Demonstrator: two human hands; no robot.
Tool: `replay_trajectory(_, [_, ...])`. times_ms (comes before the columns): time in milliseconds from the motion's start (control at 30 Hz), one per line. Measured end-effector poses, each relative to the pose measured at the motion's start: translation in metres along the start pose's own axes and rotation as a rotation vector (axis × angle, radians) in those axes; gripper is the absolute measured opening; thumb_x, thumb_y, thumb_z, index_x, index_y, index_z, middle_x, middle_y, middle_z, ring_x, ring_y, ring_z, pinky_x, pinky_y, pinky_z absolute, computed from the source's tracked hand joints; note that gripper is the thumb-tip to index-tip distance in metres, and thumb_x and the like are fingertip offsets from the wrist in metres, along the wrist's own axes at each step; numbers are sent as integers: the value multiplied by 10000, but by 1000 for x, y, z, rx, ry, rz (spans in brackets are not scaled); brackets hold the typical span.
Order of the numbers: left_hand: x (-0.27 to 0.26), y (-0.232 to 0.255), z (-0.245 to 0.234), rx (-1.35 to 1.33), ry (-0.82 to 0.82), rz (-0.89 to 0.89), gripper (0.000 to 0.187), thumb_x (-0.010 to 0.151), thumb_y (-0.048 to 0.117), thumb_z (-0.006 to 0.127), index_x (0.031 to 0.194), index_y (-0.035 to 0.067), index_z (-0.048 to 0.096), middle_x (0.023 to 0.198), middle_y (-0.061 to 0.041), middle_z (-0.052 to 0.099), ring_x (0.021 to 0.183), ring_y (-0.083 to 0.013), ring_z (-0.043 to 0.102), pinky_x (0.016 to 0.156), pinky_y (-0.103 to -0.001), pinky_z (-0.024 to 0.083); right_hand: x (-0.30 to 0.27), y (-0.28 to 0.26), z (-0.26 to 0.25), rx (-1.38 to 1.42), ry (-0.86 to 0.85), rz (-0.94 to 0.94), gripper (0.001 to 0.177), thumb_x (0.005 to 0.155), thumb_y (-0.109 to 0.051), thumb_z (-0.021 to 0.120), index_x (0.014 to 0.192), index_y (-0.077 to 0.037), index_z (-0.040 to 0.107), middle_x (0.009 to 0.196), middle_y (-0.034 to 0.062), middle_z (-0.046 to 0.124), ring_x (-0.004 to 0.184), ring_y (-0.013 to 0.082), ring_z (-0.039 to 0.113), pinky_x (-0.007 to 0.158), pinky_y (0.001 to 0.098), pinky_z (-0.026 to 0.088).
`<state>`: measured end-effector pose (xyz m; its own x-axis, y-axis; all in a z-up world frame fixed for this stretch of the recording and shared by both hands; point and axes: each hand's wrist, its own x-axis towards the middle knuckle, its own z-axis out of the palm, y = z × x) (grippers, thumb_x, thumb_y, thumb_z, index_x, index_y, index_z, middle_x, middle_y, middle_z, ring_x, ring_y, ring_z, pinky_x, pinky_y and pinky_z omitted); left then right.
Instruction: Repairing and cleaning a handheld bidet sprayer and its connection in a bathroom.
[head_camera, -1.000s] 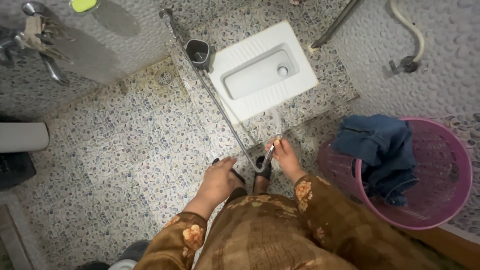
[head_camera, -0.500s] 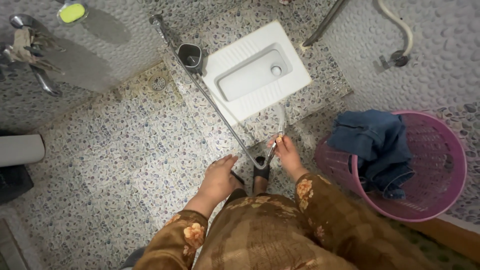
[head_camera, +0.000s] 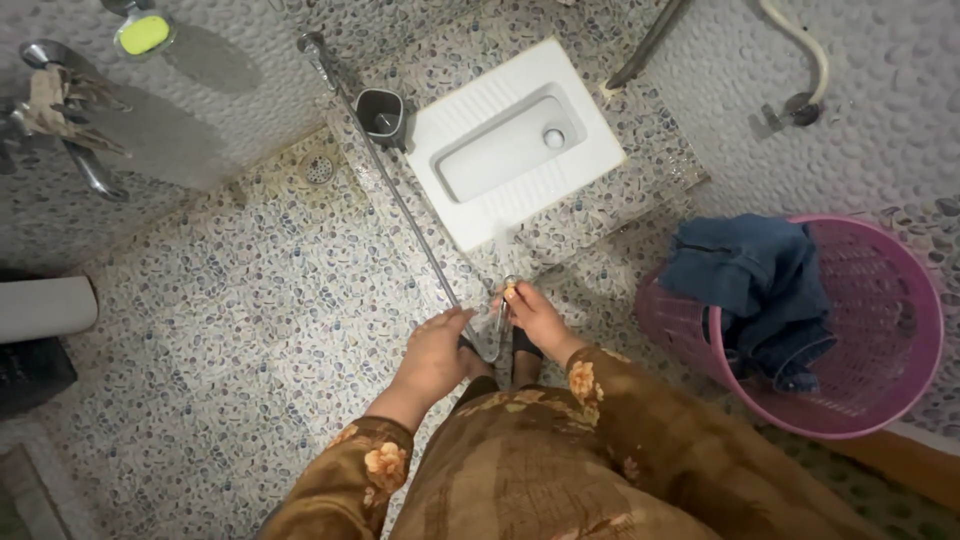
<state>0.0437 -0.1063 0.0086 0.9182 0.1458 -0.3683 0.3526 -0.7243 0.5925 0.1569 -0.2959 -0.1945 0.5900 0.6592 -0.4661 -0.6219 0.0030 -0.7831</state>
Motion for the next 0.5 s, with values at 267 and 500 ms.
replay_trajectory(267, [1,-1,-9,-17,-25,-38,635,742,61,681,1367,93,576,1446,-158,565,1323,-356,522,1105,-448,398,2,-13,7,-81,-20,33,273,1090,-254,486,1233,-41,582,1053,48,695,974,137,670,817,292,525])
replay_trajectory(500, [4,-7,-13,-32,-44,-35,669,739,76,702,1392,89,557,1476,-181,526,1339,-381,495,1120,-450,380,1,-12,-6,25,64,-3,249,1084,-230,511,1193,-12,560,1026,86,683,962,199,706,871,355,578])
